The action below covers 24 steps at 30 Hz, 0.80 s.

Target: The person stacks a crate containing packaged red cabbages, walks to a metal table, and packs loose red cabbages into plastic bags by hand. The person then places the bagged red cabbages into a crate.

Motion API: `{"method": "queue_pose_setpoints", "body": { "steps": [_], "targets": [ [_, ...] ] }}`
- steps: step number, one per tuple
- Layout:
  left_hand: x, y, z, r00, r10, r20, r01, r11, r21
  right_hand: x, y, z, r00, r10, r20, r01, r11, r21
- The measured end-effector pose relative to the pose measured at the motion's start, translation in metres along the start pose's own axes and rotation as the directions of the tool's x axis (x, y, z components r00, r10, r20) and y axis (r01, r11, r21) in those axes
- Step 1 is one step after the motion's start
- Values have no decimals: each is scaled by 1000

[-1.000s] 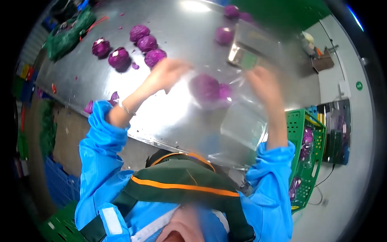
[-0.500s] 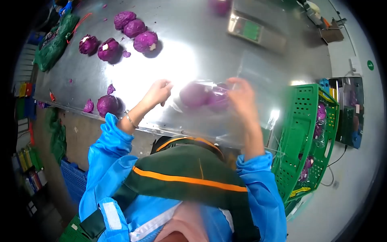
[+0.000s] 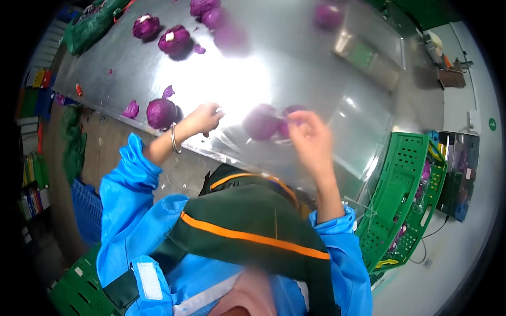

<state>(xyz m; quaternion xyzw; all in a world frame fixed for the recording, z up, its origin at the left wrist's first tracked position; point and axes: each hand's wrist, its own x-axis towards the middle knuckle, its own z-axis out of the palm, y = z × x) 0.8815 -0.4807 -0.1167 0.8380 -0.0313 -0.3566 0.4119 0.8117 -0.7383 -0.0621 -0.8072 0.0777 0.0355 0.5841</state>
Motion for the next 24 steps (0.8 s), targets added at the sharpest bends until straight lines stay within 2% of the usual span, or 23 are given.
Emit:
{"method": "queue_pose_setpoints", "body": {
  "steps": [2,4,5,7,8,9,11,12,14,15,16,17,19,20,21,22,24],
  "targets": [
    [3,-31,-14,975,-137,174,151,986,-68,-14,-33,22,998,-59,27,62,994,-92],
    [0,-50,-13,924,-216,316,275,949,-155,-34,-60,45,945,-306,113,325,914,-245],
    [-5,-44,-9,914,-227,336,290,945,-149,-41,-63,54,893,-418,168,450,839,-304],
    [35,-71,4,859,-120,498,247,949,-198,-20,-53,78,709,-620,337,699,681,-217],
    [36,-62,2,892,-100,441,208,957,-203,-7,-40,89,726,-536,431,681,644,-347],
    [30,-56,0,899,-94,428,210,949,-234,4,3,102,834,-377,402,535,730,-426],
    [13,-50,0,912,-82,402,213,932,-294,-8,19,123,919,-190,346,338,832,-440],
    [14,-53,1,891,-80,448,240,918,-314,-11,17,130,930,-166,329,319,809,-493],
    [16,-43,-9,901,-62,430,228,911,-345,-14,5,140,949,-121,290,278,755,-594],
    [17,-41,-11,905,-45,424,208,914,-348,-13,-2,143,934,-238,268,351,757,-551],
    [25,-50,-5,914,-92,395,229,921,-315,-9,14,143,933,-164,319,300,845,-443],
    [29,-60,0,902,-27,430,182,929,-324,-7,32,137,921,-97,377,232,915,-331],
    [34,-76,6,863,103,495,88,934,-347,-45,-50,76,735,-137,664,313,937,-153],
    [34,-71,3,854,68,517,145,921,-361,-66,-78,44,637,-155,755,325,942,-81],
    [31,-61,-4,841,34,539,202,906,-372,-83,-87,9,589,-127,798,276,960,-51],
    [16,-48,-11,857,50,513,184,900,-395,-99,-92,-24,576,-63,815,194,979,-61],
    [2,-54,-19,889,-4,458,240,856,-458,-124,-70,-77,655,240,716,-84,965,-247]
  ]
}}
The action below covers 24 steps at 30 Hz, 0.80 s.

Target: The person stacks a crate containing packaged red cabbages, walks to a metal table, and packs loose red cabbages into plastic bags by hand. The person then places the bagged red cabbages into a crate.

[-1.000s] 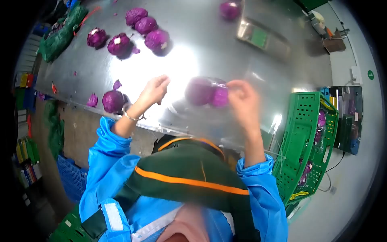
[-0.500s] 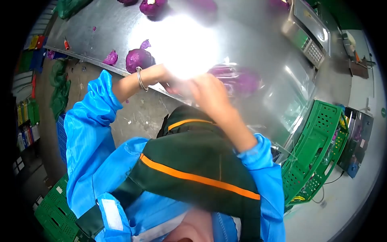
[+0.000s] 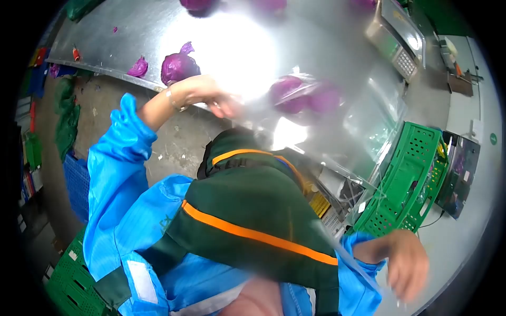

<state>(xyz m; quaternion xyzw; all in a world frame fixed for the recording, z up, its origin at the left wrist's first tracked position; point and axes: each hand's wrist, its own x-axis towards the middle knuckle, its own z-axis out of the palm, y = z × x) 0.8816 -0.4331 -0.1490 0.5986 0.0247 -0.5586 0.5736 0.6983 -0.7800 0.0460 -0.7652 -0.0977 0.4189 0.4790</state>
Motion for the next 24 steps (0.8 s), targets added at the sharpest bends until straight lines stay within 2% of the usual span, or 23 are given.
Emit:
{"method": "queue_pose_setpoints", "body": {
  "steps": [1,2,3,4,5,6,7,8,10,11,13,14,15,16,17,19,20,21,22,24],
  "targets": [
    [-7,-2,-6,999,-7,-41,6,999,-35,-13,30,2,971,225,-79,-223,974,39],
    [-4,-17,-10,957,205,-204,-129,934,333,-21,69,5,880,443,-173,-444,895,39],
    [6,-42,-12,851,451,-269,-174,725,666,-28,113,10,779,568,-264,-600,798,-55],
    [18,-67,-13,633,745,-209,-222,433,873,-27,161,18,758,502,-416,-637,707,-307],
    [24,-76,-4,516,853,-76,-334,282,899,-27,209,26,715,422,-557,-695,521,-496],
    [25,-74,12,503,862,-64,-409,302,861,7,196,15,784,98,-614,-390,846,-363],
    [27,-70,29,490,870,-52,-480,319,817,55,152,11,647,-98,-756,-295,882,-367],
    [33,-63,34,516,851,-96,-544,413,730,97,111,3,626,-445,-641,-199,703,-683],
    [44,-48,43,584,794,-168,-635,576,515,159,86,-4,544,-636,-547,-14,645,-764],
    [47,-35,46,572,784,-241,-651,612,448,176,91,-13,516,-706,-486,71,600,-797],
    [51,-8,51,551,745,-376,-687,661,302,179,124,-30,331,-478,-814,170,879,-446],
    [41,19,64,479,764,-432,-740,616,270,172,136,-41,260,-298,-919,254,939,-232],
    [30,46,78,402,778,-483,-790,562,247,161,137,-50,149,-149,-978,370,925,-84],
    [27,69,81,235,879,-414,-847,395,356,149,136,-56,59,20,-998,497,867,47],
    [18,87,87,71,939,-338,-867,226,444,134,138,-53,-21,-93,-995,488,868,-91],
    [-15,120,112,-221,944,-243,-879,-85,470,105,88,-35,-132,-173,-976,792,574,-208],
    [-24,133,117,-197,952,-236,-851,-46,523,99,79,-34,-161,-195,-967,821,518,-241],
    [-24,154,121,-213,950,-231,-823,-47,566,94,73,-47,-210,-256,-944,836,454,-309],
    [-26,175,126,-104,959,-262,-878,36,478,85,72,-55,-205,-303,-931,806,488,-336],
    [-52,178,145,-315,935,-162,-844,-198,499,64,70,-62,-170,-388,-906,736,562,-379]
  ]
}}
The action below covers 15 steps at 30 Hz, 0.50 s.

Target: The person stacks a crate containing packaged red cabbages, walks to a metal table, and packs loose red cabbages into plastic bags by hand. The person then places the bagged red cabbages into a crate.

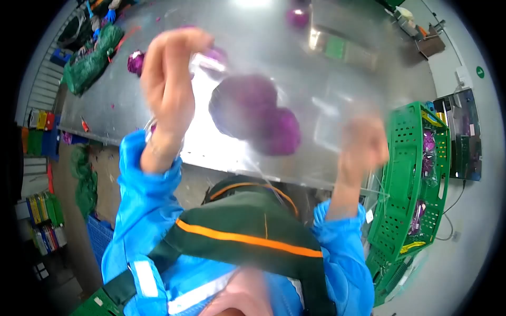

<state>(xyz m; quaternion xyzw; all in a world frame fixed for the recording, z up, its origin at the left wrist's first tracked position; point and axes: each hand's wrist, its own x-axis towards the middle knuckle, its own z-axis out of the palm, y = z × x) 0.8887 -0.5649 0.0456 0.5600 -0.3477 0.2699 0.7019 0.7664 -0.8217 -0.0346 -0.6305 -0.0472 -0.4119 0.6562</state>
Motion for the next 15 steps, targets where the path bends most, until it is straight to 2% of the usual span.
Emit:
{"method": "queue_pose_setpoints", "body": {
  "steps": [1,2,3,4,5,6,7,8,9,10,11,12,13,15],
  "targets": [
    [-5,15,1,990,143,5,-143,990,-17,1,-12,5,995,-99,19,99,995,-15],
    [-3,14,0,977,200,-72,-211,954,-211,1,-25,15,980,-196,40,197,980,-28],
    [-7,10,5,980,104,-168,-123,987,-107,1,-32,23,955,-291,62,294,955,-39],
    [-4,0,5,991,-56,-121,41,991,-125,3,-14,26,982,-146,-118,127,980,-153],
    [1,-10,2,974,-214,-71,204,970,-134,1,-17,26,974,-223,-43,207,951,-227],
    [-4,8,0,957,-290,-6,286,942,178,-4,-22,25,956,-291,37,289,911,-294],
    [-24,0,3,970,-239,-49,236,970,-66,-9,-24,25,929,-351,121,371,859,-352],
    [-36,-12,-2,973,-199,-120,195,980,-48,-18,-24,31,937,-342,73,348,892,-289],
    [-44,-25,-4,969,-147,-200,142,989,-37,-17,-10,30,988,-152,-9,139,923,-359],
    [-43,-39,-7,927,-328,-182,320,945,-71,-14,13,27,994,37,-104,-77,909,-410],
    [-42,-48,-10,853,-498,-158,487,867,-101,-22,13,35,993,16,-117,-57,933,-356],
    [-54,-31,-9,915,-386,-118,400,906,138,-31,14,43,991,-6,-130,-34,953,-300],
    [-74,-40,-11,910,-395,-125,383,917,-108,-36,16,43,975,105,-197,-153,957,-248],
    [-81,-58,-13,855,-464,-232,481,876,21,-45,20,43,893,324,-311,-376,918,-123]
  ]
}}
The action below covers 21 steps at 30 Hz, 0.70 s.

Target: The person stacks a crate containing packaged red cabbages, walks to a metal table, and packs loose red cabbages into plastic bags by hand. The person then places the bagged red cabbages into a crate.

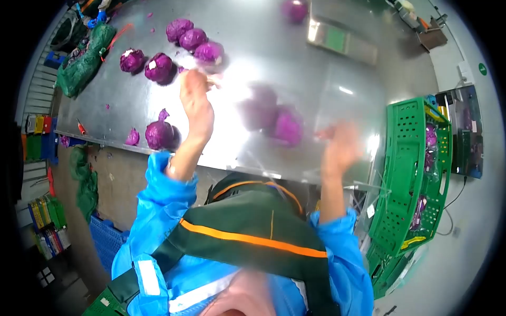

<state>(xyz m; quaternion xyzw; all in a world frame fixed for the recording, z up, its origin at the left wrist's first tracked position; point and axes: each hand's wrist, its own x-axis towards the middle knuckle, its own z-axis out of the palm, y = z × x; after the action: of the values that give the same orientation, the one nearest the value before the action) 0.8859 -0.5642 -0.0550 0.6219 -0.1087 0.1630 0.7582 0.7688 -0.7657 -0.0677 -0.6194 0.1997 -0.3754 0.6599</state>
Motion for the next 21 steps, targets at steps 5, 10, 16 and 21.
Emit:
{"method": "queue_pose_setpoints", "body": {
  "steps": [5,10,16,21],
  "targets": [
    [-7,-75,-7,994,-75,-83,94,960,265,5,63,18,982,164,-96,-172,981,-84],
    [-48,-169,-65,975,-217,-38,183,703,688,-34,135,15,826,541,-158,-551,834,-25],
    [-39,-161,-90,738,-670,-76,544,525,654,-50,129,20,828,547,-123,-561,800,-214],
    [-59,-111,-65,710,-162,685,-322,791,520,-75,119,7,785,612,-95,-615,751,-239]
  ]
}}
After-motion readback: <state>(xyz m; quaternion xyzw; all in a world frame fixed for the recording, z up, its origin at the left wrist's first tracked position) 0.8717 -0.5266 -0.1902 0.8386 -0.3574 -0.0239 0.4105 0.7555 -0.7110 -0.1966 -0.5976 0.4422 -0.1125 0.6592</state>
